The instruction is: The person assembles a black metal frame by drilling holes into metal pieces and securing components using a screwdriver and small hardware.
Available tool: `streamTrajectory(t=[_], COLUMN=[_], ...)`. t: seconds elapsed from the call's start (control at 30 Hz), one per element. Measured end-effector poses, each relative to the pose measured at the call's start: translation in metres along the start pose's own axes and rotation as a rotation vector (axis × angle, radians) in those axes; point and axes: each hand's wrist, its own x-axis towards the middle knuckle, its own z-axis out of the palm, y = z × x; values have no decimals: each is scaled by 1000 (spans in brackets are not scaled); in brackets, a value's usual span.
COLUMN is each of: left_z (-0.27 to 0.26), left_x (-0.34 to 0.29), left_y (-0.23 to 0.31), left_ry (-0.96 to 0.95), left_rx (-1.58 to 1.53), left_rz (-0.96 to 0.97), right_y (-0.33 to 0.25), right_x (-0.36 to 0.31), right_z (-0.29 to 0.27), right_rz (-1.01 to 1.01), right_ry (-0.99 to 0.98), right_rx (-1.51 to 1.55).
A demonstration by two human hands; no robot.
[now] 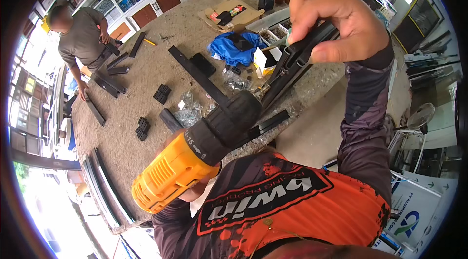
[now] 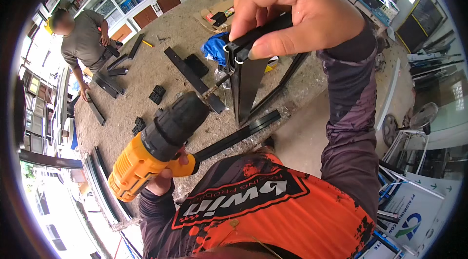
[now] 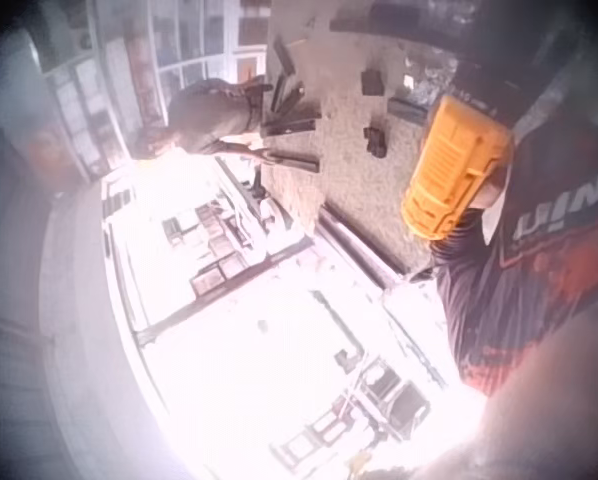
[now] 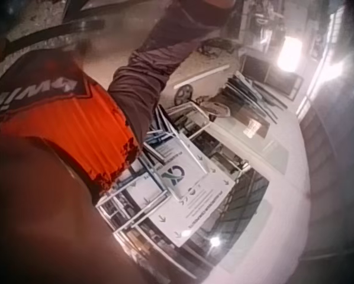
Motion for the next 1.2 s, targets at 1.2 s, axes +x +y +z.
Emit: streamTrajectory(t=[1.2], left_z=[136], left_x=[-62], left_y=[91], left_ry=[415], left_rx=[940], left_rz=[-617], right_y=[-37], right_x=[-140], right_z=[44], right_rz=[103], right_ry=[222], right_rx=[-708])
